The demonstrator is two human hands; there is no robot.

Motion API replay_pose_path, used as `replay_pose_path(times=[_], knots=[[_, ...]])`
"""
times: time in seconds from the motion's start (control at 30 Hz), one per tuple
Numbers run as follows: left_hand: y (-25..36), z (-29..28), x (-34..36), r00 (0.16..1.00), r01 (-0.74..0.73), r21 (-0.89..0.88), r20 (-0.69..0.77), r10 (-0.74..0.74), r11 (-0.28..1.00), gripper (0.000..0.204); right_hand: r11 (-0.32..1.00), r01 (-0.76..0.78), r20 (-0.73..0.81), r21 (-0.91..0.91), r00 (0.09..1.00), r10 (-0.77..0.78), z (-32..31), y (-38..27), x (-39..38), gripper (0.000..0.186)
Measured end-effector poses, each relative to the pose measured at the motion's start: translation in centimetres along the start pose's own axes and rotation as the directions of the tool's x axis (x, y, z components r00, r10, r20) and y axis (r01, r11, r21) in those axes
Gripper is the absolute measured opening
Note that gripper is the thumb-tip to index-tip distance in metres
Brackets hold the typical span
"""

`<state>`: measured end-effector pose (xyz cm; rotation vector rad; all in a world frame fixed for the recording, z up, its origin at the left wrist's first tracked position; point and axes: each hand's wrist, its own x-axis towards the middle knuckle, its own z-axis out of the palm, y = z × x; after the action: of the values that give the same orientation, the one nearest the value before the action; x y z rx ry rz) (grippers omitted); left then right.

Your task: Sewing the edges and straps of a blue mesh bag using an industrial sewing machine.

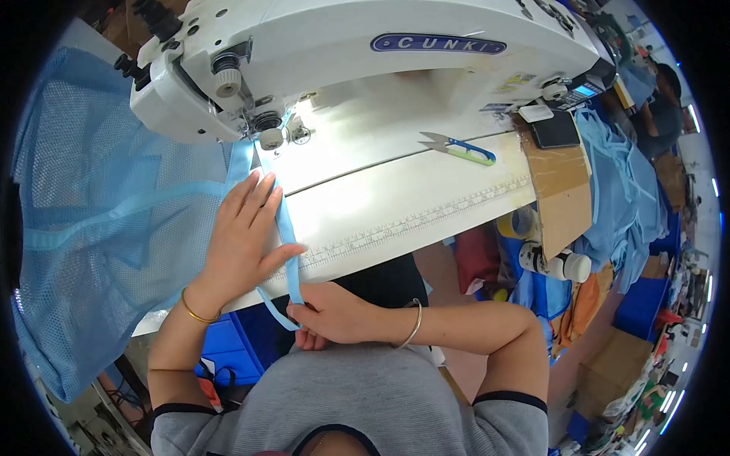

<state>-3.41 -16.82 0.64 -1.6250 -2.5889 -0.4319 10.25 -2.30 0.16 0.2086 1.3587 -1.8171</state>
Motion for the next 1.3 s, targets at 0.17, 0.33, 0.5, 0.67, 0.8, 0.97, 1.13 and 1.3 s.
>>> replay_pose_path(times=[0.17, 0.33, 0.5, 0.67, 0.8, 0.97, 1.13, 1.3], knots=[[-0.3, 0.1, 0.0, 1.0, 0.019, 0.008, 0.015, -0.019, 1.0, 0.069, 0.99, -0.076, 0.033, 0.12, 0.997, 0.072, -0.3, -1.3, 0.3, 0.02], [-0.6, 0.2, 0.1, 0.999, 0.032, 0.027, 0.019, -0.032, 0.999, 0.068, 0.973, -0.129, 0.049, 0.192, 0.991, 0.122, -0.8, -2.2, 0.9, 0.02], [-0.9, 0.4, 0.1, 0.999, 0.038, 0.03, 0.01, -0.038, 0.999, 0.066, 0.973, -0.119, 0.014, 0.198, 0.993, 0.118, -1.1, -3.3, 1.0, 0.021], [-1.2, 0.3, 0.3, 0.999, 0.048, 0.027, 0.0, -0.048, 0.998, 0.063, 0.972, -0.118, -0.022, 0.206, 0.992, 0.125, -1.4, -4.0, 1.7, 0.021], [-1.4, 0.3, 0.5, 0.999, 0.039, 0.011, -0.007, -0.039, 0.999, 0.06, 0.969, -0.106, -0.056, 0.225, 0.991, 0.121, -1.9, -4.6, 2.1, 0.021], [-1.5, 0.2, 1.0, 0.997, 0.012, 0.005, -0.073, -0.012, 1.0, 0.053, 0.972, -0.086, -0.078, 0.219, 0.991, 0.105, -2.3, -5.2, 2.6, 0.022], [-1.9, 0.3, 1.1, 0.996, 0.013, 0.002, -0.088, -0.013, 1.0, 0.05, 0.976, -0.076, -0.1, 0.206, 0.99, 0.098, -2.4, -6.2, 3.1, 0.025], [-2.3, 0.5, 1.1, 0.995, 0.016, 0.025, -0.094, -0.014, 1.0, 0.047, 0.981, -0.054, -0.128, 0.187, 0.989, 0.079, -2.7, -6.6, 3.6, 0.026]])
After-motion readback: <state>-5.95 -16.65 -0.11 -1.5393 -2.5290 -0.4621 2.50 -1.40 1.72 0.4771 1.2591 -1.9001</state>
